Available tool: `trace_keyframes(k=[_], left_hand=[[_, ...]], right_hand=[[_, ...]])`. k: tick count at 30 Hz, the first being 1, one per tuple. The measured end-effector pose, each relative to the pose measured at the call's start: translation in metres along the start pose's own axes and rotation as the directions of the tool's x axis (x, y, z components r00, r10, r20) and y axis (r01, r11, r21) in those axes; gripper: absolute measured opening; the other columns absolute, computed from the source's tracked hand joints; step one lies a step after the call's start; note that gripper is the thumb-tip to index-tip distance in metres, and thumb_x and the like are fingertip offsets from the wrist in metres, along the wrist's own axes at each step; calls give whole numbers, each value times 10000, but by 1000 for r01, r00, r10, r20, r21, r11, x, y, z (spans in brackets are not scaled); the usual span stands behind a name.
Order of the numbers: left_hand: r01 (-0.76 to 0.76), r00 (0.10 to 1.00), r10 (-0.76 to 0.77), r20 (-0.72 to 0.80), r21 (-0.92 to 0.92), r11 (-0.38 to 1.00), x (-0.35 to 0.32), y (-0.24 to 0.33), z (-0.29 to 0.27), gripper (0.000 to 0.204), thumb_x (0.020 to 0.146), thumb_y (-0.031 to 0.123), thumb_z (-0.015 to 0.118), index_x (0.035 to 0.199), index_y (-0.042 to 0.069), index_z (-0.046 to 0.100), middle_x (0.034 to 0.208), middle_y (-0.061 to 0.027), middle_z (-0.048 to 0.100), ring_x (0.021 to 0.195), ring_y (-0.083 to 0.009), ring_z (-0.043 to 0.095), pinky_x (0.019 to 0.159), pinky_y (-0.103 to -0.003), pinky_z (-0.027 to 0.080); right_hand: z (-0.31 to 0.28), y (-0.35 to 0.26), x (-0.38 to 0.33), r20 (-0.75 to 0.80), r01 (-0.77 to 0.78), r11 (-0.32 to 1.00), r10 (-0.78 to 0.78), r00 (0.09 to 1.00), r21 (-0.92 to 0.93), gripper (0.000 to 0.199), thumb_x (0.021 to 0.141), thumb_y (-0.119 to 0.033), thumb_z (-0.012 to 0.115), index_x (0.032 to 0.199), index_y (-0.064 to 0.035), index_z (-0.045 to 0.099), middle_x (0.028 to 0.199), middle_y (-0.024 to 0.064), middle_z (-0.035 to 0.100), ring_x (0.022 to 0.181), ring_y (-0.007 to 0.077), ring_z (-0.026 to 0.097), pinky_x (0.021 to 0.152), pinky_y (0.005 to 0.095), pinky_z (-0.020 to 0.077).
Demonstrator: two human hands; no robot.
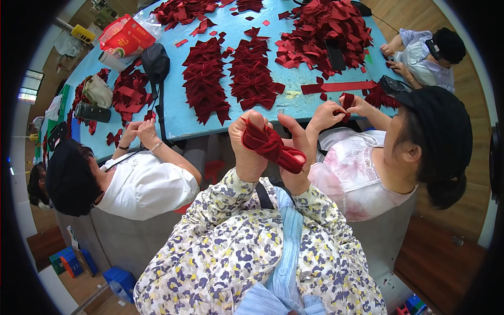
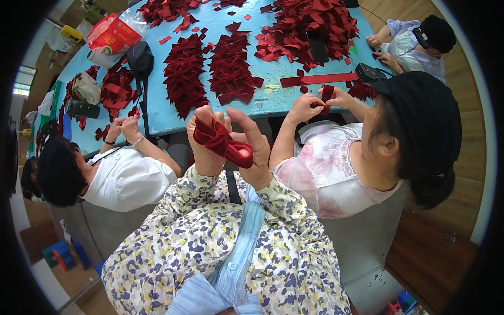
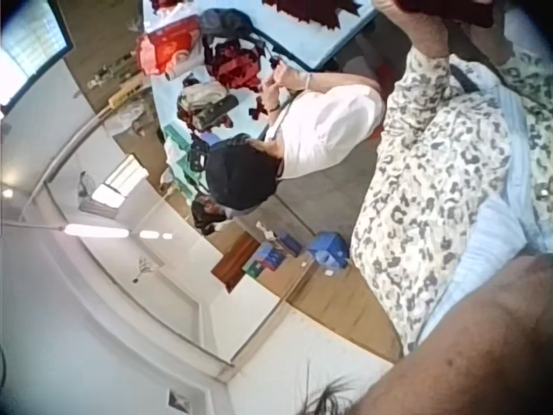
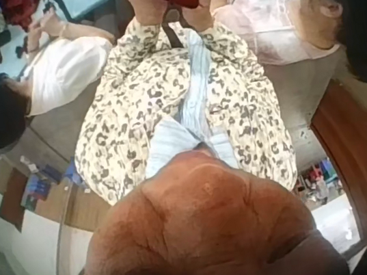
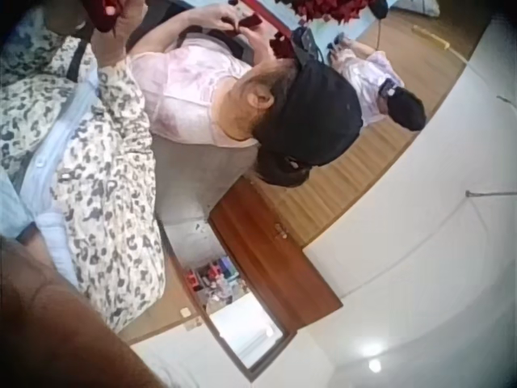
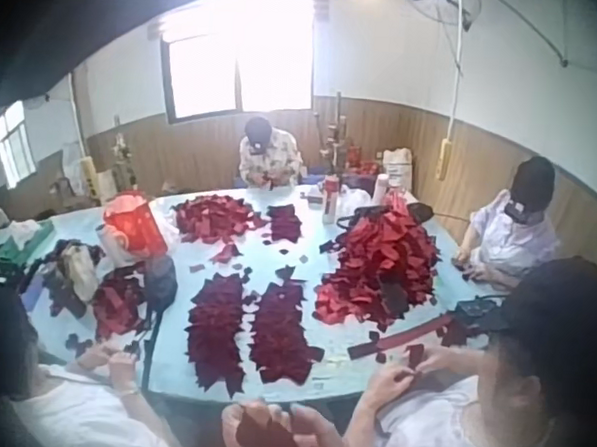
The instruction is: Tying red fabric ribbons into decorative bows at a workstation.
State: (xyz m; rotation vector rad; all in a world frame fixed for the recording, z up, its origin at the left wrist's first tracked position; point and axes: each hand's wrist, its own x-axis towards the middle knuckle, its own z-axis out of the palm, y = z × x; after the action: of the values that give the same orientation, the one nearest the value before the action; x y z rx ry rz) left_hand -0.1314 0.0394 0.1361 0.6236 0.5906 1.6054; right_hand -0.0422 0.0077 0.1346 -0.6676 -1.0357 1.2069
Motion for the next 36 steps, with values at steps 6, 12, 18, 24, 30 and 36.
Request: trace_keyframes(k=[6, 12, 18, 24, 30, 36], left_hand=[[7, 1000, -7, 7, 86, 996, 0, -15, 16, 315, 938, 275, 531, 685, 162, 383, 576, 46, 370, 509, -68, 352, 442, -226, 294], [-40, 999, 38, -18, -115, 993, 8, -27, 25, 302, 929, 174, 494, 666, 160, 347, 549, 33, 308, 481, -89, 282, 421, -239, 240], [-351, 936, 345, 65, 232, 907, 21, -31, 37, 424, 850, 240, 639, 634, 120, 295, 552, 39, 293, 499, -73, 269, 455, -239, 216], [-716, 695, 631, 344, 414, 562, 27, -33, 38, 412, 802, 189, 707, 643, 79, 343, 554, 20, 328, 505, -76, 283, 475, -238, 184], [-524, 850, 508, 142, 333, 784, 24, -34, 51, 548, 722, 281, 789, 606, 85, 291, 539, 24, 291, 487, -78, 275, 455, -244, 180], [-68, 983, 83, 161, -95, 993, 25, -43, 40, 440, 945, 218, 509, 593, 103, 272, 582, 25, 264, 496, -90, 246, 457, -259, 200]], right_hand=[[-31, -5, 10, 140, 63, 998, -61, 988, -11, 216, 911, -165, 533, 1061, -11, 514, 860, 82, 676, 790, 83, 608, 702, 214, 456], [-34, -3, 2, -64, 129, 988, -134, 989, -86, 111, 878, -113, 550, 936, -28, 507, 728, 17, 577, 651, 48, 513, 582, 199, 400], [-46, -4, 12, -279, 185, 960, -240, 930, -210, 221, 875, -220, 586, 949, -32, 498, 704, -2, 521, 604, 50, 467, 551, 200, 360], [-61, -8, 14, -273, 141, 962, -204, 940, -234, 367, 884, -377, 555, 956, -23, 489, 675, -14, 487, 594, 38, 425, 532, 192, 320], [-62, -16, 14, -203, 77, 972, -123, 971, -220, 415, 860, -412, 562, 956, -14, 493, 639, -16, 470, 565, 41, 405, 513, 193, 307], [-47, -15, 21, -232, 122, 955, -187, 955, -270, 459, 846, -446, 579, 959, -10, 490, 610, 0, 480, 548, 43, 403, 490, 199, 307]])
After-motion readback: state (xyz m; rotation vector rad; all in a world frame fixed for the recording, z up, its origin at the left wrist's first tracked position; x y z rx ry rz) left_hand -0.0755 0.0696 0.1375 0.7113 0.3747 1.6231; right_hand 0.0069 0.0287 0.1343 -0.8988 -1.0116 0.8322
